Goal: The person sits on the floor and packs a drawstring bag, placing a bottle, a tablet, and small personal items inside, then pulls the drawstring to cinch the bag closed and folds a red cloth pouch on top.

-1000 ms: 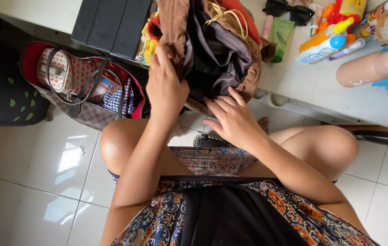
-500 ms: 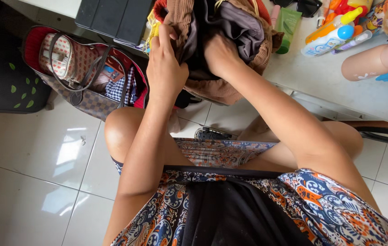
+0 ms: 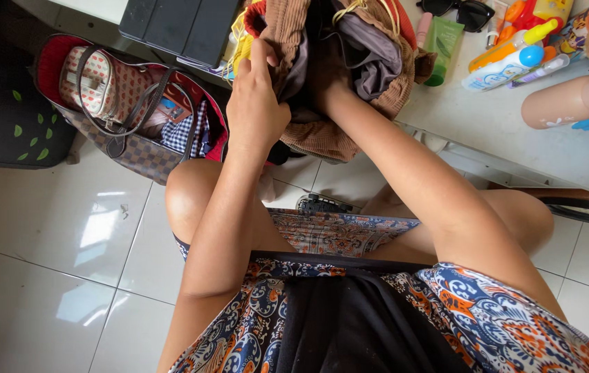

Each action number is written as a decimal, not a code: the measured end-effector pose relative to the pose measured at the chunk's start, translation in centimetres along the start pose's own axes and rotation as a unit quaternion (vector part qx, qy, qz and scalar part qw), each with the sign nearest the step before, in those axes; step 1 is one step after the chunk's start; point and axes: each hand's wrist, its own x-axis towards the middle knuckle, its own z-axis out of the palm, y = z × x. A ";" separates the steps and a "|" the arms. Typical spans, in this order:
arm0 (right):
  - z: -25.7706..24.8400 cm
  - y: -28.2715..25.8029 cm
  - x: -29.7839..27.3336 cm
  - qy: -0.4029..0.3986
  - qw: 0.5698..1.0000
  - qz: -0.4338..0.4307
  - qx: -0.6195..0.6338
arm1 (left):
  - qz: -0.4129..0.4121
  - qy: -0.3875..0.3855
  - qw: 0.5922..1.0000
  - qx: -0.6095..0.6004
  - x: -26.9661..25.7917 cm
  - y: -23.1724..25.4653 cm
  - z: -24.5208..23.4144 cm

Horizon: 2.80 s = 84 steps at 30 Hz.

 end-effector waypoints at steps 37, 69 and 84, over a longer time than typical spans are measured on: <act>-22.1 -1.8 -22.1 0.279 0.655 -0.086 0.697 | 0.044 -0.115 0.958 -0.259 -1.3 4.1 -8.9; -7.5 -19.3 -7.0 0.000 0.630 -0.007 0.777 | -0.156 -0.045 0.825 -0.542 2.1 -18.9 -6.0; -7.4 -18.1 -8.7 -0.012 0.797 -0.109 0.594 | -0.154 -0.006 0.939 -0.307 10.1 -23.2 -2.0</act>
